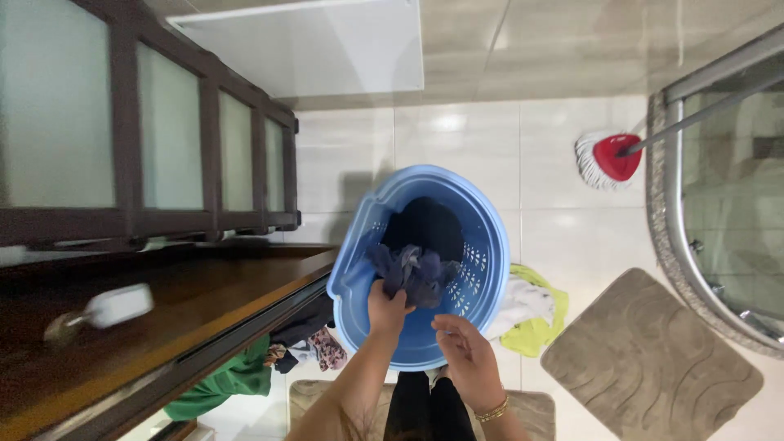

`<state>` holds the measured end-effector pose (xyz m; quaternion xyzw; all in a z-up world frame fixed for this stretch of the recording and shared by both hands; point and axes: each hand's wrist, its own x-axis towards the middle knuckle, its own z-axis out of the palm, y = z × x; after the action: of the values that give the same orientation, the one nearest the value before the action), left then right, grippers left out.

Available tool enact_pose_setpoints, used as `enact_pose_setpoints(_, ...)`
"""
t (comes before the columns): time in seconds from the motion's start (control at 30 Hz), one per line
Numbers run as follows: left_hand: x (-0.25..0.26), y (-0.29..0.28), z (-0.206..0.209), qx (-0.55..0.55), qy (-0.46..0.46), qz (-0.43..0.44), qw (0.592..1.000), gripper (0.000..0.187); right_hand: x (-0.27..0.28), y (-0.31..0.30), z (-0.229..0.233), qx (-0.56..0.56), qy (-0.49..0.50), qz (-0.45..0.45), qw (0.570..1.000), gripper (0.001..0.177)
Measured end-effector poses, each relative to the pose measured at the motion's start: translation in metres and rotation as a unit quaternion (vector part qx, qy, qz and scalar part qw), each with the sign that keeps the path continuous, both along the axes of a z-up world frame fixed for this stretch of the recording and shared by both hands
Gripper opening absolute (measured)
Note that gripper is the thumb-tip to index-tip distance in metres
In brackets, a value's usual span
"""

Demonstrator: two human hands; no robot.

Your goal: The person removes wet clothes one by one from a blue laundry basket and places them on the floor beside a wooden door. The items include shirts, pants, and other garments in various colors. The person handles each item by hand and sets it down without folding or further processing.

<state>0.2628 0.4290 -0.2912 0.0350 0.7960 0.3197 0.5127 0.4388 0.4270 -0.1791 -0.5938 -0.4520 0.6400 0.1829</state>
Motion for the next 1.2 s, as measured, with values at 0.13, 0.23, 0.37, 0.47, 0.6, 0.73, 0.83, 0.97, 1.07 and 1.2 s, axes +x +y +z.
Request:
enact_pose_setpoints(0.13,0.001,-0.026,0.028,0.061,0.007,0.035,0.997,0.034,0.007,-0.02,0.011,0.039,0.061,-0.014,0.997,0.028)
enact_pose_setpoints(0.23,0.0,-0.042,0.066,0.079,0.018,0.009,0.997,0.03,0.009,-0.029,0.035,0.048,0.07,0.005,0.996,0.029)
enact_pose_setpoints(0.37,0.005,-0.051,0.149,0.065,-0.001,0.047,0.997,0.033,0.011,-0.045,0.066,0.01,0.035,0.021,0.999,0.027)
enact_pose_setpoints(0.47,0.004,-0.071,0.173,0.087,0.002,0.071,0.994,0.037,0.012,-0.059,0.082,-0.001,0.057,0.014,0.998,0.024)
enact_pose_setpoints(0.6,0.003,-0.098,0.201,0.142,0.049,0.089,0.985,0.03,0.011,-0.07,0.112,0.021,0.024,0.074,0.997,0.028)
enact_pose_setpoints(0.73,0.001,-0.122,0.252,0.164,0.019,0.124,0.978,0.028,0.003,-0.079,0.138,0.032,0.017,0.098,0.995,0.027)
enact_pose_setpoints(0.83,-0.006,-0.14,0.262,0.188,0.05,0.127,0.973,0.024,-0.003,-0.084,0.153,0.042,0.043,0.094,0.994,0.025)
enact_pose_setpoints(0.97,-0.018,-0.171,0.252,0.248,0.171,0.154,0.941,0.017,-0.01,-0.085,0.181,0.095,0.018,0.155,0.983,0.023)
enact_pose_setpoints(1.07,-0.02,-0.19,0.298,0.264,0.145,0.193,0.934,0.018,-0.015,-0.089,0.187,0.119,0.022,0.184,0.976,0.022)
enact_pose_setpoints(1.2,-0.03,-0.216,0.343,0.255,0.107,0.258,0.926,0.031,-0.028,-0.091,0.193,0.11,0.107,0.179,0.972,0.023)
